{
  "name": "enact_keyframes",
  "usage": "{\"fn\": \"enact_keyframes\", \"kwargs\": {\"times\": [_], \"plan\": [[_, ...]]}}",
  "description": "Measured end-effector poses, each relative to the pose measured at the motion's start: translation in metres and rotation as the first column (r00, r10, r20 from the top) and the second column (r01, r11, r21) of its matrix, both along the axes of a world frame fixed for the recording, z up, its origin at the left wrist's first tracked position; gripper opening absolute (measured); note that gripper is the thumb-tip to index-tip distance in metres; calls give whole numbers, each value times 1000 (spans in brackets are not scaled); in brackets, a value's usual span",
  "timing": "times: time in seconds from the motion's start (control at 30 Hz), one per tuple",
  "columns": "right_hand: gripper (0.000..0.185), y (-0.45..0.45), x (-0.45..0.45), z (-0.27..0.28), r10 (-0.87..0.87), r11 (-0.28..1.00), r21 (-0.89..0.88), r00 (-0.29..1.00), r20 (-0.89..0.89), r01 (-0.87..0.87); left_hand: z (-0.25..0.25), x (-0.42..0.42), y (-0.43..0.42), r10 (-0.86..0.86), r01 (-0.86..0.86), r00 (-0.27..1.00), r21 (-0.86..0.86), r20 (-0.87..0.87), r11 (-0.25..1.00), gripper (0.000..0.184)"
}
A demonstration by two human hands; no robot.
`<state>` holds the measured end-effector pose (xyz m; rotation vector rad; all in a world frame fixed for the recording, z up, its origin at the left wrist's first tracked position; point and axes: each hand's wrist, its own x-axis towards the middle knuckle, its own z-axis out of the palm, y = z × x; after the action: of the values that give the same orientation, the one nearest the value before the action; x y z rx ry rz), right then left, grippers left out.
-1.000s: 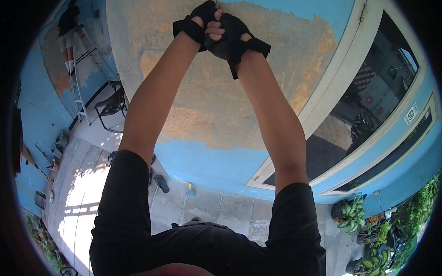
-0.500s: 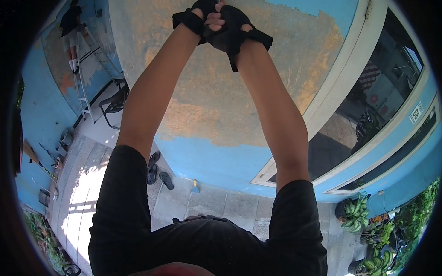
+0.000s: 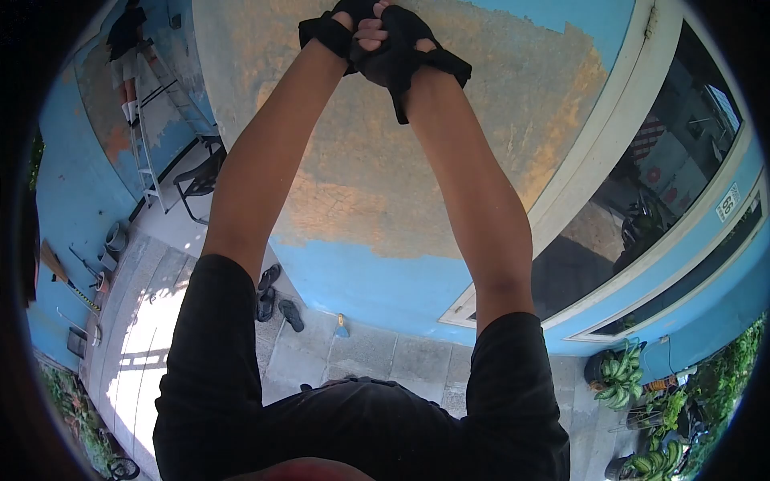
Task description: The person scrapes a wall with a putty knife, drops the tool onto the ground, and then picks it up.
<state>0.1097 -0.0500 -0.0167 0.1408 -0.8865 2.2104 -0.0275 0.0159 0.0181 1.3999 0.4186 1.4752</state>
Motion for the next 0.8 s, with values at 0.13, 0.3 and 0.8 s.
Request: {"fn": "enact_keyframes", "kwargs": {"times": [0.13,0.3,0.8], "plan": [[11,12,4,3,36,991,128,999,-15,-34,3,7,8,167,-167,985,3,37,986,26],[10,5,0,8,5,999,37,1000,-4,-5,3,-2,2,105,-105,994,-24,25,994,26],[8,5,-5,16,34,998,52,999,-20,-33,11,-6,8,162,-161,986,-23,26,987,26]]}}
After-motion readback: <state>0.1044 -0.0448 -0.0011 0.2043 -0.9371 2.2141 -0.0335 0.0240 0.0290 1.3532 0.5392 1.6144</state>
